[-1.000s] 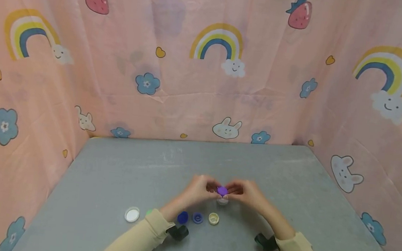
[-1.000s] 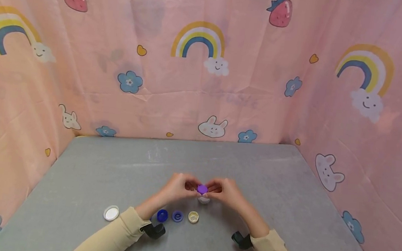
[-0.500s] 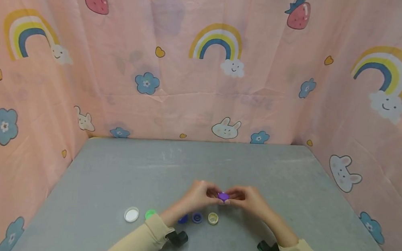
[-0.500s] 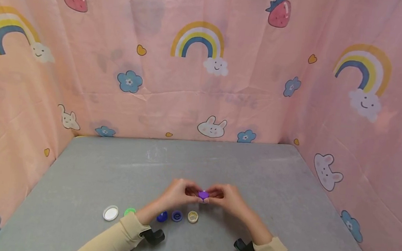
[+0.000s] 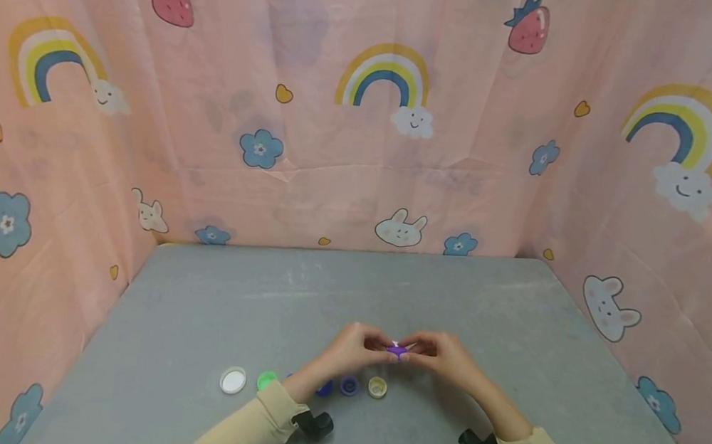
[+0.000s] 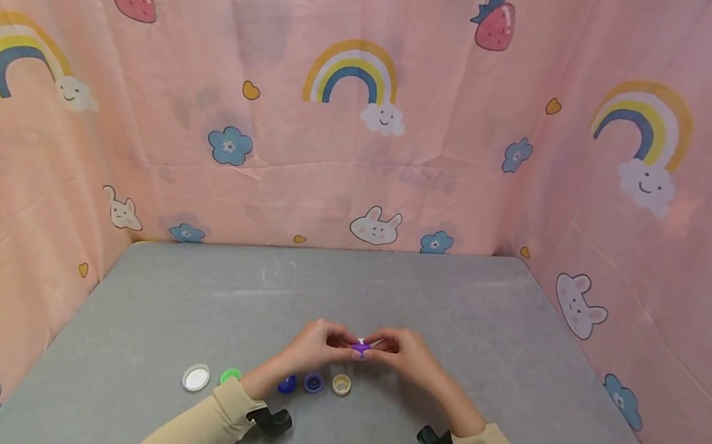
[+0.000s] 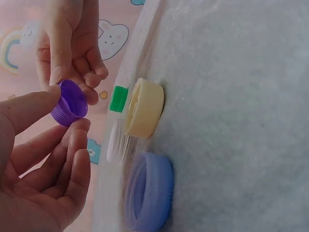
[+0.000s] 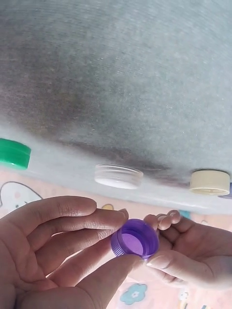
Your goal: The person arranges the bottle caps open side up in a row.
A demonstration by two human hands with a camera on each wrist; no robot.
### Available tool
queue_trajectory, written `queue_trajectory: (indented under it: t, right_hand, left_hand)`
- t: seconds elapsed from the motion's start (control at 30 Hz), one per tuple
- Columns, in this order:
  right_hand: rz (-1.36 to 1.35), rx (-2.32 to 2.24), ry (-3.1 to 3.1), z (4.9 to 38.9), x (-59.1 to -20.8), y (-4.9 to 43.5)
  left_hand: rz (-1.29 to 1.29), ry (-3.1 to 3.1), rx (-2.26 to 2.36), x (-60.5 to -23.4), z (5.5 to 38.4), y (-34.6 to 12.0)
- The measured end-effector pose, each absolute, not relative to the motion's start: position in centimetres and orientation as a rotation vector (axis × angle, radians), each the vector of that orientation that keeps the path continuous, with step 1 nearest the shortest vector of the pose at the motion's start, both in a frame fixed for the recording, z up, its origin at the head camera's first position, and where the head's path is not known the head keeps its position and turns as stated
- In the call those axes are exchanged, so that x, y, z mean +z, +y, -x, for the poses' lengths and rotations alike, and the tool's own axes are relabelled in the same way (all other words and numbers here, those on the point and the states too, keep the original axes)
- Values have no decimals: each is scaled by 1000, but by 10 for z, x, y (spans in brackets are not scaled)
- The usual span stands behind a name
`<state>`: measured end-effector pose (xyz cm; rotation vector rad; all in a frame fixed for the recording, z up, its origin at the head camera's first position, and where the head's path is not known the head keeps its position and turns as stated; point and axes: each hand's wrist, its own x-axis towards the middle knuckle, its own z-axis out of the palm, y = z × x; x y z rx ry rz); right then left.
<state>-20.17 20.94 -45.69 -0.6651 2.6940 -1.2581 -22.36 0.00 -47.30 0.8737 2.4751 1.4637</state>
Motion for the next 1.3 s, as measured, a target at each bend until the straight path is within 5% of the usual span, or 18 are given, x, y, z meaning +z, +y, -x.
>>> queue_trajectory:
  t: [0.5, 1.3]
  right_hand:
    - [730, -1269, 2637, 183, -422, 201]
    - [711, -1265, 2563, 202, -452, 218]
  left_hand:
    - [-805, 2399, 1513, -477, 225, 0]
    - [-882, 2461, 1525, -474, 223, 2]
